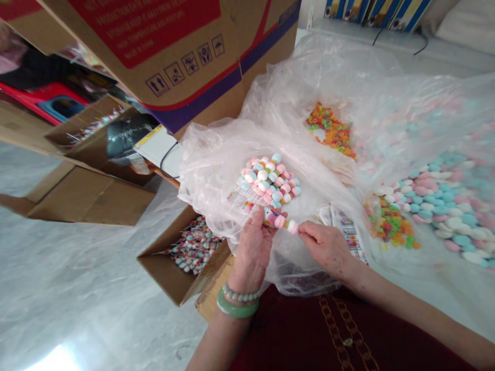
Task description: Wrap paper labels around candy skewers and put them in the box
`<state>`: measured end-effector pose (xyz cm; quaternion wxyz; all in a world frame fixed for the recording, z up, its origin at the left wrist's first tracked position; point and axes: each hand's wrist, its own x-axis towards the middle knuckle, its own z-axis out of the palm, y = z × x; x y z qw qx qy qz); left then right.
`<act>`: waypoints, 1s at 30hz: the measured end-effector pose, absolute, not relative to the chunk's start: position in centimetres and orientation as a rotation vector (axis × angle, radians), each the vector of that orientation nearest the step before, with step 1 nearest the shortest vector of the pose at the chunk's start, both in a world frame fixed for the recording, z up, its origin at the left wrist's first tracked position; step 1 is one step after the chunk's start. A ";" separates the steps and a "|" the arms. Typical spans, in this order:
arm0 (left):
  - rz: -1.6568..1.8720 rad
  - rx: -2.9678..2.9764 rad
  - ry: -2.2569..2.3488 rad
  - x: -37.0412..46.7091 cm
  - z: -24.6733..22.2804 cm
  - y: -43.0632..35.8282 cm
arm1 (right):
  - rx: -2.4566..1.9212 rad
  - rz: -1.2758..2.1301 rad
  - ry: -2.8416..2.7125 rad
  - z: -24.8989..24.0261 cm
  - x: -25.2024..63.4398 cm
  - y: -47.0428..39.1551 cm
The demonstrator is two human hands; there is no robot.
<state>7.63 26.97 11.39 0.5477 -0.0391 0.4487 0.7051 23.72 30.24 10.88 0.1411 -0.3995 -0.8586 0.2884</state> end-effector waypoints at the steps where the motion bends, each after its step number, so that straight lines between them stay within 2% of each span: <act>1: 1.690 -0.058 1.044 7.8 11.3 26.9 | -1.150 0.809 -2.483 10.8 23.8 30.2; 12: 1.549 -0.167 1.126 7.7 11.7 27.1 | -0.833 0.291 -2.735 11.0 24.3 29.6; 21: 1.401 -0.188 1.182 6.3 11.9 26.6 | -0.891 0.503 -2.700 11.1 24.3 30.0; 27: 1.470 -0.142 1.207 6.8 11.4 26.5 | -0.797 0.250 -2.681 11.0 24.4 30.0; 30: 1.522 -0.095 1.206 7.4 11.2 26.5 | -0.749 0.245 -2.692 10.8 24.4 29.6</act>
